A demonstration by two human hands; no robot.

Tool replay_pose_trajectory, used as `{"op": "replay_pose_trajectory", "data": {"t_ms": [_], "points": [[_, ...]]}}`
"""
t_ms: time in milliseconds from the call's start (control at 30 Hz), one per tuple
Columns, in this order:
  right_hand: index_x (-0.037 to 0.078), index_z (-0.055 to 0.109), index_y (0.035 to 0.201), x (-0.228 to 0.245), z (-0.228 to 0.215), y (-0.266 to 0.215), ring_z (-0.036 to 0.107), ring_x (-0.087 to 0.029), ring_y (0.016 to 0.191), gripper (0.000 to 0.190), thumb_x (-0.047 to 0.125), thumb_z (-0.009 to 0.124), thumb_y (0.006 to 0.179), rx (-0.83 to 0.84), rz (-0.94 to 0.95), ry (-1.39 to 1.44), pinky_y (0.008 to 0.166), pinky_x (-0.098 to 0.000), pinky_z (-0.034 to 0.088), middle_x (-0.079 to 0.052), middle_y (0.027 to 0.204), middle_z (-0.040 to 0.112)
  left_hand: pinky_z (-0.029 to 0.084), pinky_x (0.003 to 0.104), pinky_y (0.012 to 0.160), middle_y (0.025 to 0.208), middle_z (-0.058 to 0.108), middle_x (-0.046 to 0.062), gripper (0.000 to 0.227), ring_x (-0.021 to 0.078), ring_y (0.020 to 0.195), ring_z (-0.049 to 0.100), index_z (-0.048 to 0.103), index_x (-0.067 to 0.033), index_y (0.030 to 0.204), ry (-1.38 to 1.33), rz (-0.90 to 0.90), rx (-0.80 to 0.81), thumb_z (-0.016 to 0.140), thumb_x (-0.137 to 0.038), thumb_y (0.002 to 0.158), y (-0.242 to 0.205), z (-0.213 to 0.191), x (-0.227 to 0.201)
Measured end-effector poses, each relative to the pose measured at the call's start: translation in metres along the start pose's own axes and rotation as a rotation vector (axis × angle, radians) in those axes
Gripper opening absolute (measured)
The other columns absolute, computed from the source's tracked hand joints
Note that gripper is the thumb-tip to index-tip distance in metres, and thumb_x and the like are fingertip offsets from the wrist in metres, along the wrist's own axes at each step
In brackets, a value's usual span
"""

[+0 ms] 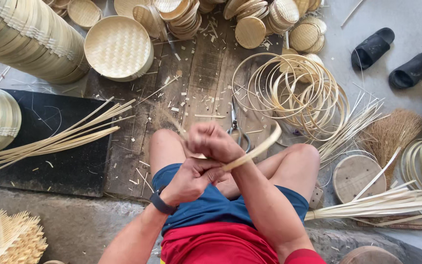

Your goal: The person fits bamboo strips together to form circular rims, bending them and using scissors to trim the ends.

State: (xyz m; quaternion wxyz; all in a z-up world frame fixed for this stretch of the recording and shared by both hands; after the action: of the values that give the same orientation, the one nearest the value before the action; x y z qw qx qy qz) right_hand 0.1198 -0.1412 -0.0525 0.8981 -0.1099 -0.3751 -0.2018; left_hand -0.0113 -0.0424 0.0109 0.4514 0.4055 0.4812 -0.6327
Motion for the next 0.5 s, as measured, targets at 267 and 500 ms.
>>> {"op": "replay_pose_trajectory", "data": {"t_ms": [267,500], "points": [[0.004,0.074,0.098,0.062,0.074,-0.052,0.062,-0.014,0.07,0.011,0.005,0.076,0.087,-0.274,-0.336,-1.214,0.061,-0.0306,0.049,-0.007,0.084,0.069,0.055,0.027,0.071,0.093,0.073,0.013,0.023,0.0149,0.084,0.069,0.072,-0.0003,0.118,0.531,0.468,-0.323,0.065,-0.001,0.096,0.003,-0.037,-0.013],[0.0,0.072,0.101,0.038,0.059,-0.075,0.069,-0.012,0.079,0.012,0.002,0.064,0.093,-0.212,-0.312,-0.857,0.068,-0.0263,0.055,-0.007,0.095,0.073,0.045,0.025,0.055,0.065,0.062,0.0,0.019,0.0061,0.061,0.055,0.075,-0.0032,0.098,0.383,0.139,-0.43,0.062,-0.016,0.104,0.013,-0.043,0.0]]}}
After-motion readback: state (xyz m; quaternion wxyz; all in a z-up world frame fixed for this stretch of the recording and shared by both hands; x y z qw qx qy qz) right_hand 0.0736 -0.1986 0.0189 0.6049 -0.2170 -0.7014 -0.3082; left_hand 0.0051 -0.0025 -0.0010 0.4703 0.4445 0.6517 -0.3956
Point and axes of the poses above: each hand's wrist, its own y-axis towards the middle knuckle, its own z-axis out of the palm, x = y × z, the point moved 1 cm from there along y, towards the middle knuckle
